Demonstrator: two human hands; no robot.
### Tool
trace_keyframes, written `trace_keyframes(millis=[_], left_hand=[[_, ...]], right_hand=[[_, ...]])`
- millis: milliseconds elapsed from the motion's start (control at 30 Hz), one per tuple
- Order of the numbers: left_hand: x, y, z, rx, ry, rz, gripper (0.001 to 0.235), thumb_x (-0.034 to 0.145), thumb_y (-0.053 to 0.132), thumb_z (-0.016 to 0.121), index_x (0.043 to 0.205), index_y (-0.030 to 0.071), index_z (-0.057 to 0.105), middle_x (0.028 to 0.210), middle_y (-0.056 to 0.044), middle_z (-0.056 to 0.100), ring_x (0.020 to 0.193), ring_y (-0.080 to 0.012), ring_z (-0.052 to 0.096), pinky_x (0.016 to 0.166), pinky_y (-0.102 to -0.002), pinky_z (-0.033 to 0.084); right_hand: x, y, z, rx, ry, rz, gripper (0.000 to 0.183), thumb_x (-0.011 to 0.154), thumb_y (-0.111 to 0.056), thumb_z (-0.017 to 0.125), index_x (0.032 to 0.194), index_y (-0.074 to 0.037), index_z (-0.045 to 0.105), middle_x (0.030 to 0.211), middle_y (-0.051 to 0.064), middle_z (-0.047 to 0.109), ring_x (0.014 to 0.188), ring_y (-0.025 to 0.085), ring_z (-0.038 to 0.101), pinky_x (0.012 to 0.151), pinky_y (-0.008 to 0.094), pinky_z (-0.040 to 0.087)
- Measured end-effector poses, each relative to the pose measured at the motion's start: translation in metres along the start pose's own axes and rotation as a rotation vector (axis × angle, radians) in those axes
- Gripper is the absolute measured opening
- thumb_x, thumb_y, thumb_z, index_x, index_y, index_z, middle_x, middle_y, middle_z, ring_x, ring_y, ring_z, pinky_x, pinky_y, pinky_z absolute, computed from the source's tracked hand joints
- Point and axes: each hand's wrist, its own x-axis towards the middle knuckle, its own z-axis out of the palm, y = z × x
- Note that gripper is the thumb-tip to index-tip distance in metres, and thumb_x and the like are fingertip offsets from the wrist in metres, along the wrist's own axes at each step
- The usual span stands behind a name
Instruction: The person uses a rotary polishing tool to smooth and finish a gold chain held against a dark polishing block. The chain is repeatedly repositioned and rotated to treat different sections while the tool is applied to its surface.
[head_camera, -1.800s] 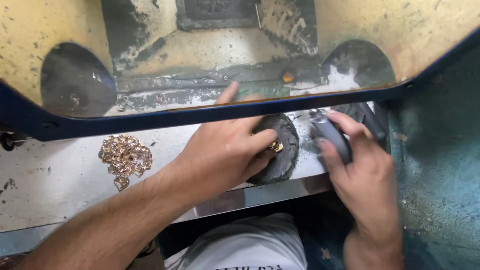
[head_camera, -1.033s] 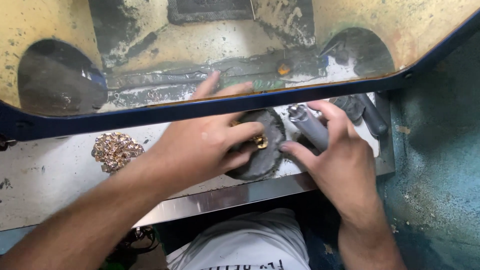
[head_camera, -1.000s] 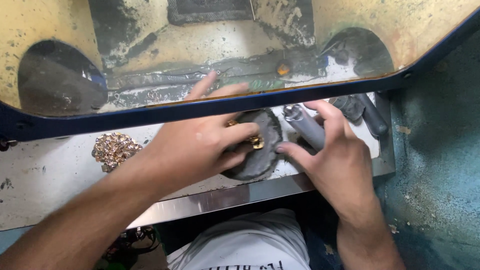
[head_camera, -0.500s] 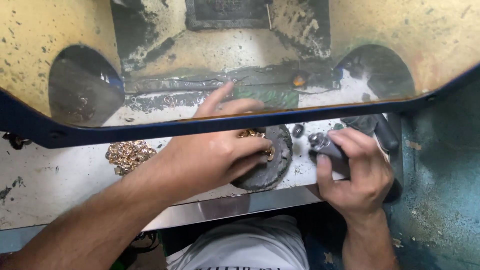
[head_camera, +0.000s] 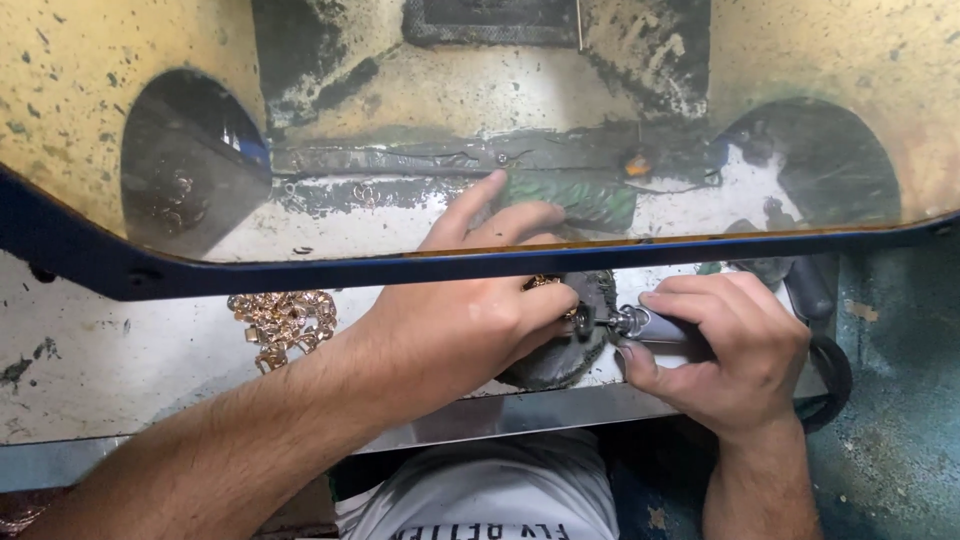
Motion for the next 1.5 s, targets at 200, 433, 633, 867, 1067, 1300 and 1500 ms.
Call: trace_keyframes(millis=[200, 433, 633, 867, 1067, 1300, 1500], left_hand=[[0.003, -0.002, -0.001, -0.094, -0.037, -0.004, 0.011, 0.096, 0.011, 0.071, 0.088, 0.004, 0.066, 0.107, -0.018, 0.069, 0.127, -0.0439, 0.054, 0.118, -0.068, 0.03], [0.005, -0.008, 0.0, -0.184, -0.035, 0.031, 0.013, 0.091, 0.015, 0.077, 0.102, 0.008, 0.078, 0.111, -0.016, 0.069, 0.126, -0.043, 0.051, 0.116, -0.07, 0.029], [0.002, -0.007, 0.003, -0.06, -0.038, 0.032, 0.014, 0.091, 0.019, 0.08, 0.103, 0.013, 0.08, 0.118, -0.025, 0.069, 0.128, -0.0408, 0.053, 0.117, -0.065, 0.031], [0.007, -0.001, -0.01, -0.02, -0.075, 0.074, 0.013, 0.092, 0.014, 0.075, 0.103, 0.006, 0.072, 0.101, -0.016, 0.071, 0.124, -0.0411, 0.056, 0.116, -0.069, 0.031], [0.008, 0.003, 0.0, -0.058, -0.034, -0.076, 0.015, 0.081, 0.017, 0.076, 0.083, 0.008, 0.064, 0.099, -0.012, 0.069, 0.125, -0.0348, 0.055, 0.118, -0.068, 0.026], [0.01, 0.009, 0.0, -0.064, -0.045, -0.171, 0.015, 0.074, 0.017, 0.081, 0.077, 0.01, 0.068, 0.095, -0.009, 0.072, 0.127, -0.0307, 0.057, 0.119, -0.069, 0.025], [0.008, 0.008, 0.005, -0.083, -0.018, -0.167, 0.015, 0.072, 0.016, 0.08, 0.077, 0.011, 0.067, 0.095, -0.011, 0.071, 0.126, -0.0319, 0.056, 0.117, -0.07, 0.026]], right_hand=[[0.0, 0.004, 0.001, 0.003, -0.019, -0.015, 0.04, 0.083, -0.045, 0.079, 0.099, -0.009, 0.076, 0.098, 0.01, 0.076, 0.084, 0.028, 0.07, 0.079, 0.04, 0.05], [0.002, 0.0, -0.003, 0.099, 0.033, -0.026, 0.038, 0.085, -0.039, 0.078, 0.101, -0.005, 0.072, 0.099, 0.013, 0.076, 0.087, 0.029, 0.072, 0.083, 0.04, 0.053], [0.001, 0.003, -0.002, 0.049, -0.007, -0.03, 0.038, 0.085, -0.042, 0.078, 0.1, -0.008, 0.075, 0.097, 0.008, 0.075, 0.086, 0.028, 0.071, 0.08, 0.042, 0.051], [0.002, -0.004, -0.007, 0.086, 0.145, -0.07, 0.041, 0.086, -0.039, 0.078, 0.103, -0.002, 0.072, 0.099, 0.014, 0.075, 0.088, 0.03, 0.071, 0.084, 0.043, 0.053], [0.007, -0.006, -0.007, 0.073, 0.149, -0.084, 0.036, 0.089, -0.035, 0.077, 0.105, -0.003, 0.069, 0.099, 0.015, 0.074, 0.086, 0.032, 0.071, 0.081, 0.043, 0.055], [0.007, -0.005, -0.006, 0.019, 0.074, -0.02, 0.035, 0.085, -0.043, 0.078, 0.098, -0.011, 0.074, 0.096, 0.008, 0.076, 0.082, 0.027, 0.07, 0.075, 0.037, 0.053], [0.005, -0.002, -0.007, 0.02, 0.028, -0.001, 0.036, 0.083, -0.045, 0.078, 0.096, -0.011, 0.076, 0.097, 0.006, 0.077, 0.082, 0.027, 0.069, 0.077, 0.038, 0.052]])
